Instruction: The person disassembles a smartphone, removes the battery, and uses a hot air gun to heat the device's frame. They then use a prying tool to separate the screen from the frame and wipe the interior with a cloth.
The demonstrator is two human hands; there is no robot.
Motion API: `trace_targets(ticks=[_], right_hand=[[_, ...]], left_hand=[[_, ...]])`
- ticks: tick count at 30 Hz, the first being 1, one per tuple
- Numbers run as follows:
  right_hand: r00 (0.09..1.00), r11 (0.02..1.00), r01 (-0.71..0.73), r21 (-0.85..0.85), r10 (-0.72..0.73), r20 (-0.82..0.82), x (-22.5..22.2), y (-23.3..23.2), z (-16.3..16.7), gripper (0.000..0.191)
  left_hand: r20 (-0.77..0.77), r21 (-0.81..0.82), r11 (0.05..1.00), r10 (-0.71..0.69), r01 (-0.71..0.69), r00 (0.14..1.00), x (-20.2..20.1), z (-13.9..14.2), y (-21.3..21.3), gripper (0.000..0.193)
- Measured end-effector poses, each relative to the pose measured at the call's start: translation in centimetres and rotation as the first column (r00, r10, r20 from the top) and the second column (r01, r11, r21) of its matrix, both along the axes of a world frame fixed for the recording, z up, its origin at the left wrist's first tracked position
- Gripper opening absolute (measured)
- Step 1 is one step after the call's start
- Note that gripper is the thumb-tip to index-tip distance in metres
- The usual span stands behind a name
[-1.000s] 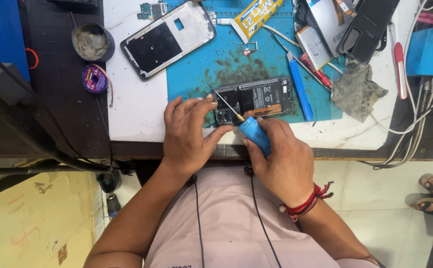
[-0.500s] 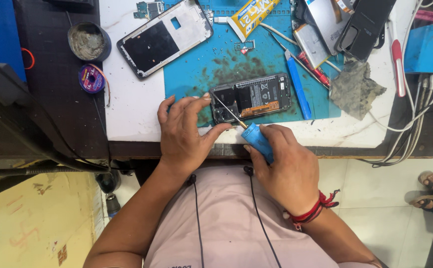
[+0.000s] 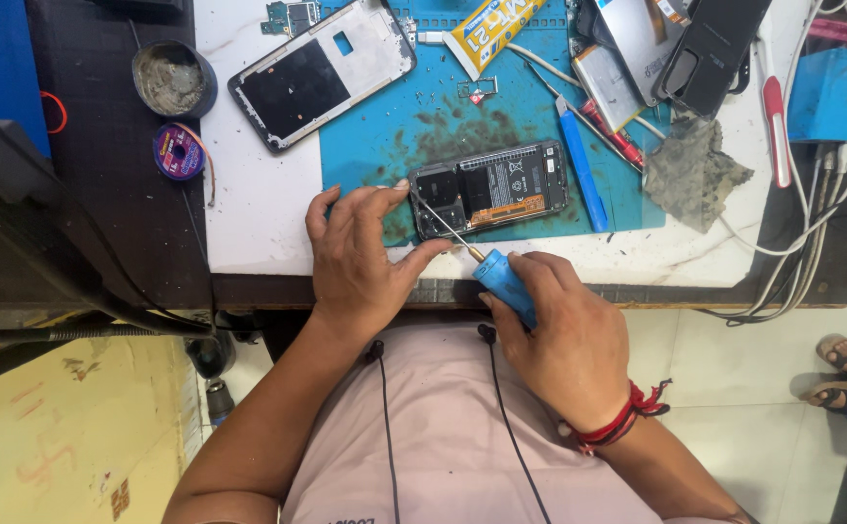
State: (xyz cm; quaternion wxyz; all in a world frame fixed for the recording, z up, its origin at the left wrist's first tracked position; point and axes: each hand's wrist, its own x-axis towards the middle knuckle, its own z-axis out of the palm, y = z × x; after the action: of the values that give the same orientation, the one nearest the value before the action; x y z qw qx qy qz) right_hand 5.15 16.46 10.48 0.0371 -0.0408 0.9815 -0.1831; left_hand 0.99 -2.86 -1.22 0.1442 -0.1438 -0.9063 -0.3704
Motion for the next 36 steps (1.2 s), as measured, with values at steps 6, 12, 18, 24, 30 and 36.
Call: trace_targets(ticks=[6,12,18,24,30,36], right_hand=[[1.000,1.000,-0.004,0.007,0.003,0.018,0.2,-0.1,0.2,0.039],[0.999,0.999,-0.041,-0.016,0.041,-0.002,0.5,-0.2,0.3,0.039],[0.996,0.995,0.053,-0.085,-0.058,-0.061,0.6,1.5,0.4,0.042],[0.994,0.997,0.050,-0.053,-0.054,-0.095,1.4,2.3,-0.1,0.043],[0.996,0.996,0.088,0.008,-0.088,0.001,1.9,1.9,-0.3,0.039],[0.997,0.997,0.070,0.016,-0.070,0.015,2.3,1.6,0.2,0.038]], left_hand=[[-0.012,0.006,1.000,-0.006,0.006,1.000,-0.2,-0.3,0.0,0.078],[0.017,-0.001,1.000,-0.003,0.003,1.000,-0.4,0.4,0.0,0.079],[0.083,-0.106,0.972,-0.201,0.209,0.976,-1.6,2.1,-1.4,0.091],[0.061,-0.050,0.982,-0.179,0.182,0.982,-2.2,2.2,0.0,0.088],[0.033,-0.049,0.987,-0.154,0.155,0.988,-2.1,1.4,0.7,0.098],[0.040,-0.038,0.988,-0.150,0.152,0.988,-2.1,1.4,0.5,0.096]])
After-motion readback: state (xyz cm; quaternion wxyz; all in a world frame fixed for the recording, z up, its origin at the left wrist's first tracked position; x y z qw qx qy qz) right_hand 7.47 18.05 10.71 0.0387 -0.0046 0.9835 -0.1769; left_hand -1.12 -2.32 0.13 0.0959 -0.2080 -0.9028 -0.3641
